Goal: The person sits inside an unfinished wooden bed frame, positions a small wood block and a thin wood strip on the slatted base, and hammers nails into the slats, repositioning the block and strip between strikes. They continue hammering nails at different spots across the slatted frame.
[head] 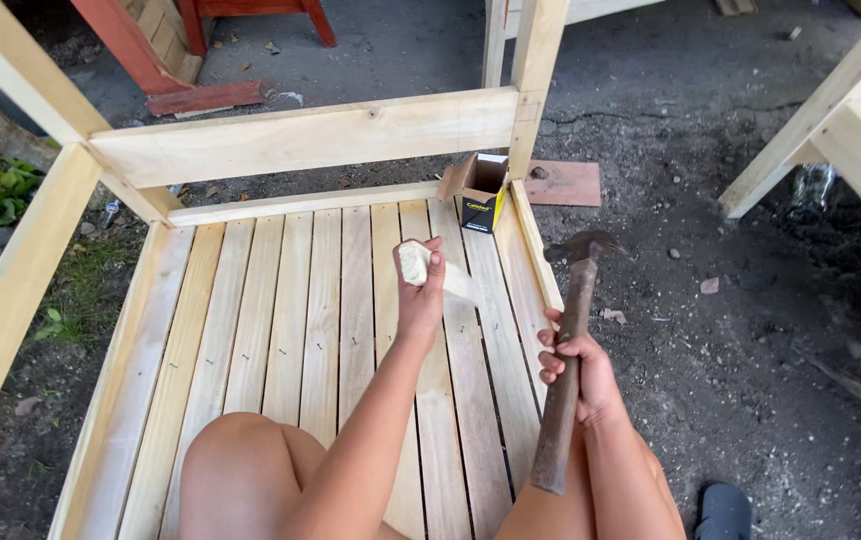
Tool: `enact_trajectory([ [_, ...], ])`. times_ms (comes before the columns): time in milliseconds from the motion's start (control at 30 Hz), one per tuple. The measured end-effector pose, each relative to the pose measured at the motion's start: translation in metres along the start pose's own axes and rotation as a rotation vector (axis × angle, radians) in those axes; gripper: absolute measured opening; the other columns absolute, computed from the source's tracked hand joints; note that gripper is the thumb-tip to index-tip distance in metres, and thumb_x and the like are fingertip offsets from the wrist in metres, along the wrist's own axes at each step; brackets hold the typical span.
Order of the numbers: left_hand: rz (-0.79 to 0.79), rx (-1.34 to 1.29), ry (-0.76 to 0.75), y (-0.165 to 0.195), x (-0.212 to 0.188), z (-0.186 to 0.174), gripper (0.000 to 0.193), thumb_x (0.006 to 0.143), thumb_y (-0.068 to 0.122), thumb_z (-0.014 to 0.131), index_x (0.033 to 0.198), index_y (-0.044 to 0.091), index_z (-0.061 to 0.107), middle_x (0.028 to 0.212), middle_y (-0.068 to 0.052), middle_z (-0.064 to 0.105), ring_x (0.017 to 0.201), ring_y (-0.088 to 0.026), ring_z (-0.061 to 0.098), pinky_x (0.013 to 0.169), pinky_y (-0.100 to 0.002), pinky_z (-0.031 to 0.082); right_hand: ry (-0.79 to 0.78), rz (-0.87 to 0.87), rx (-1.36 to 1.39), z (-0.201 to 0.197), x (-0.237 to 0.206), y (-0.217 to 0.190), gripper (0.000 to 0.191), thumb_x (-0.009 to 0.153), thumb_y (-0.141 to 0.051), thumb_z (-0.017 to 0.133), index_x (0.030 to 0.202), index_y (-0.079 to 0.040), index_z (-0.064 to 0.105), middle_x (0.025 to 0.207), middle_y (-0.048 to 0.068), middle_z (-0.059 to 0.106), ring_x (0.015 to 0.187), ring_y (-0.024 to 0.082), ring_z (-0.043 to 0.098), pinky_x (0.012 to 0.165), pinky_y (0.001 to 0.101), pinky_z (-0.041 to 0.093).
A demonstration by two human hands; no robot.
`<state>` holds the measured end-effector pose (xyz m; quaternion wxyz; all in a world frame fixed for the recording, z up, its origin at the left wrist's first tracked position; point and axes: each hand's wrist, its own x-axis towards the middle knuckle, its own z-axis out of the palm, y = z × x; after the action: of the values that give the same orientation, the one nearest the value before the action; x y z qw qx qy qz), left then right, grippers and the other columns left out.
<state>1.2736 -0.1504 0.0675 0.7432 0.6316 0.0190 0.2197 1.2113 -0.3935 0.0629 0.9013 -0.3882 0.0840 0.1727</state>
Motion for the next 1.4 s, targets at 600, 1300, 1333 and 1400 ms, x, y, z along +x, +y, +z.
enact_trajectory([
  [600, 0.044, 0.259, -0.287, -0.050, 0.014, 0.008, 0.054, 0.086, 0.004, 0.073, 0.125, 0.013, 0.038, 0.111, -0.005, 0.056, 0.093, -0.013, 0.056, 0.084, -0.030, 0.051, 0.046, -0.031, -0.139, -0.002, 0.007, 0.009, 0.056, 0.068, 0.000, 0.046, 0.124, 0.000, 0.048, 0.078, 0.007, 0.046, 0.050, 0.013, 0.043, 0.044, 0.0306, 0.042],
  [1300, -0.256, 0.151, -0.355, -0.104, 0.014, 0.003, 0.039, 0.080, 0.014, 0.078, 0.115, 0.003, 0.065, 0.103, -0.012, 0.065, 0.088, -0.023, 0.058, 0.072, -0.037, 0.044, 0.110, -0.087, -0.487, 0.115, -0.074, 0.058, 0.037, 0.102, -0.037, 0.051, 0.112, -0.002, 0.056, 0.069, 0.004, 0.050, 0.042, 0.013, 0.050, 0.037, 0.0296, 0.042],
  [1333, -0.186, 0.378, -0.352, -0.108, 0.014, 0.000, 0.042, 0.076, 0.019, 0.085, 0.109, 0.004, 0.065, 0.100, -0.011, 0.070, 0.088, -0.021, 0.064, 0.078, -0.034, 0.051, 0.125, -0.058, -0.560, 0.119, -0.076, 0.062, 0.038, 0.102, -0.038, 0.051, 0.110, -0.001, 0.056, 0.067, 0.004, 0.050, 0.042, 0.014, 0.050, 0.038, 0.0308, 0.043],
  [1400, -0.001, 0.594, -0.353, -0.116, 0.012, -0.002, 0.051, 0.070, 0.025, 0.093, 0.108, 0.005, 0.065, 0.102, -0.010, 0.073, 0.090, -0.021, 0.070, 0.084, -0.033, 0.057, 0.152, -0.041, -0.734, 0.124, -0.079, 0.064, 0.037, 0.102, -0.037, 0.051, 0.108, -0.001, 0.056, 0.061, 0.005, 0.053, 0.041, 0.014, 0.053, 0.040, 0.0315, 0.045],
])
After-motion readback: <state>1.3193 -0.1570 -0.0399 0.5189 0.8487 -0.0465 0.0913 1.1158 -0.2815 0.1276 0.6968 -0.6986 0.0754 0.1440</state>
